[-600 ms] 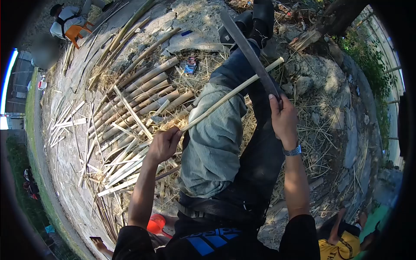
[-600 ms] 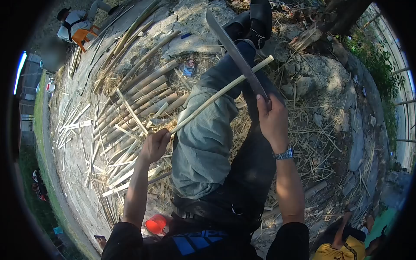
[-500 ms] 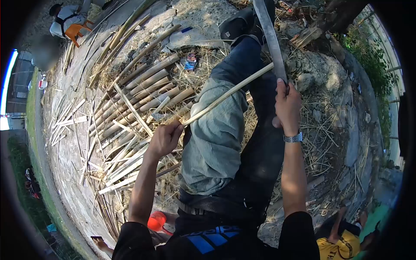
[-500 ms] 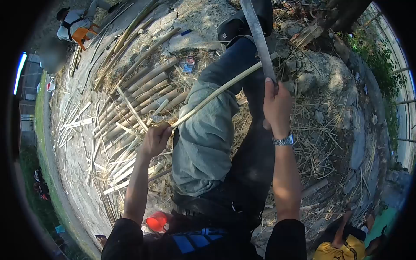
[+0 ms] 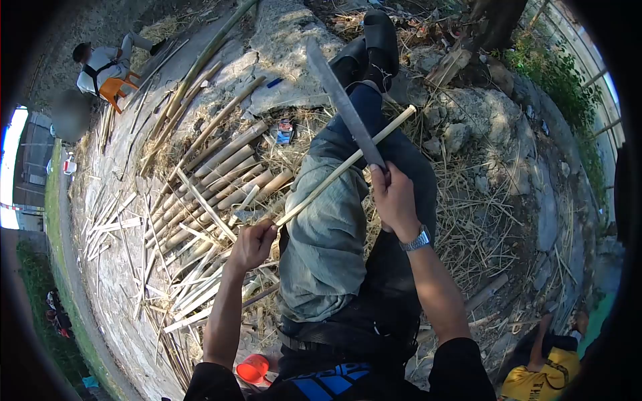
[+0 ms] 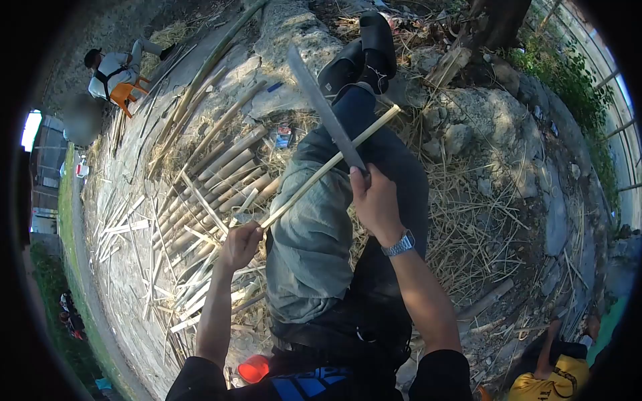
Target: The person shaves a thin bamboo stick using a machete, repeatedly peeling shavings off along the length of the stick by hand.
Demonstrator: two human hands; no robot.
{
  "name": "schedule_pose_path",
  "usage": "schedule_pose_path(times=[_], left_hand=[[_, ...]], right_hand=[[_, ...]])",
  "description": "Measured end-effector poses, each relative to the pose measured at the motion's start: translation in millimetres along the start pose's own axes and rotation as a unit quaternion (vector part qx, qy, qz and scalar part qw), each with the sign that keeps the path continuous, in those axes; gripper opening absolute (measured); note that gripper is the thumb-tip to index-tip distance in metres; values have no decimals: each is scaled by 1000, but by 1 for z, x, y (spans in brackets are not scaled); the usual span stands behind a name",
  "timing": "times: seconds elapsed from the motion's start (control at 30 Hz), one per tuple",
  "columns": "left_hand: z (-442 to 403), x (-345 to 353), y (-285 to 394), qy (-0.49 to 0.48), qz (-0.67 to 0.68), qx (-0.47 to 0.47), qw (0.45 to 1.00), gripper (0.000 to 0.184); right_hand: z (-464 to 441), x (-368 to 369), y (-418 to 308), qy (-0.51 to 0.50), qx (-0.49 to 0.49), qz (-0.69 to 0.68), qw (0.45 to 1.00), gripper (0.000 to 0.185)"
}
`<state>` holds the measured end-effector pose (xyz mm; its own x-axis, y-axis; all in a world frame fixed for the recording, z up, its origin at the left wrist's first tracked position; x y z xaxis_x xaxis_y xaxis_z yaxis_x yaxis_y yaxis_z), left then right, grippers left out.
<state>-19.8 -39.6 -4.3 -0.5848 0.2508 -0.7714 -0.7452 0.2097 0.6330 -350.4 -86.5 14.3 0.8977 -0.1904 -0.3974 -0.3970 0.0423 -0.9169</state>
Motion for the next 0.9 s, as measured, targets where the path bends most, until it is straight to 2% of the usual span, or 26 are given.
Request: schedule_pose_path(times=[0.03,0.07,0.1,0.17,0.2,0.23,0.3,0.37,0.4,0.43,0.53,0.6,0.63,0.7,0.77,0.8,0.9], left_hand=[[3,-6,6,-9,-1,-22,1000,27],[6,-2,-11,-17,1,-31,999,27],[12,-5,-9,-24,-3,-32,999,27],[24,-10,-9,-17,-85,-97,992,26],[39,-12,-22,34,-115,-67,991,22],[51,-22,-32,-7,-147,-100,984,22],[85,-36,-65,61,-155,-115,979,23],[112,-53,-81,58,-206,-165,963,25],[127,-58,-98,93,-217,-142,961,27],[133,-62,-102,137,-168,-125,968,32],[128,-54,-104,166,-164,-139,962,35],[103,-45,-84,157,-211,-126,957,39],[88,-38,-73,172,-208,-109,957,40],[75,-33,-75,190,-200,-94,957,34],[79,-35,-82,193,-204,-67,957,28],[80,-32,-81,187,-208,-64,958,24],[80,-26,-77,175,-191,-115,959,29]], right_hand=[[20,23,7,-41,-19,-29,999,33],[31,27,1,-70,-35,5,997,32],[35,26,-1,-68,-29,0,997,32],[31,17,-4,-41,-57,-21,997,32],[27,16,8,-50,-21,-25,998,33],[23,5,-4,-34,-19,-28,999,34],[12,-13,4,8,-21,17,1000,33],[0,-33,3,59,-9,13,998,32],[-11,-40,18,81,-4,43,996,33],[-19,-47,17,96,5,33,995,34],[-33,-52,23,120,12,63,991,36],[-27,-35,47,111,-5,22,994,36],[-8,-21,23,75,44,-24,996,35],[19,1,8,1,-8,-26,1000,34],[27,-4,10,-43,-6,-9,999,34],[21,-13,7,-13,-17,4,1000,34],[-25,-34,27,108,-32,24,993,31]])
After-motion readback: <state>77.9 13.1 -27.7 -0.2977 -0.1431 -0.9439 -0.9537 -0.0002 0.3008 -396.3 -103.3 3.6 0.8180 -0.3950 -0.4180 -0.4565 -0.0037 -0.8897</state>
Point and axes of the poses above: each hand's wrist, its own z-axis away from the middle knuckle, its own x-axis out of the palm, y = z × x, the point moved 4 cm from there along -z, towards the middle knuckle, and after that the axes turned 7 degrees about -z, right-handed, at the moved point
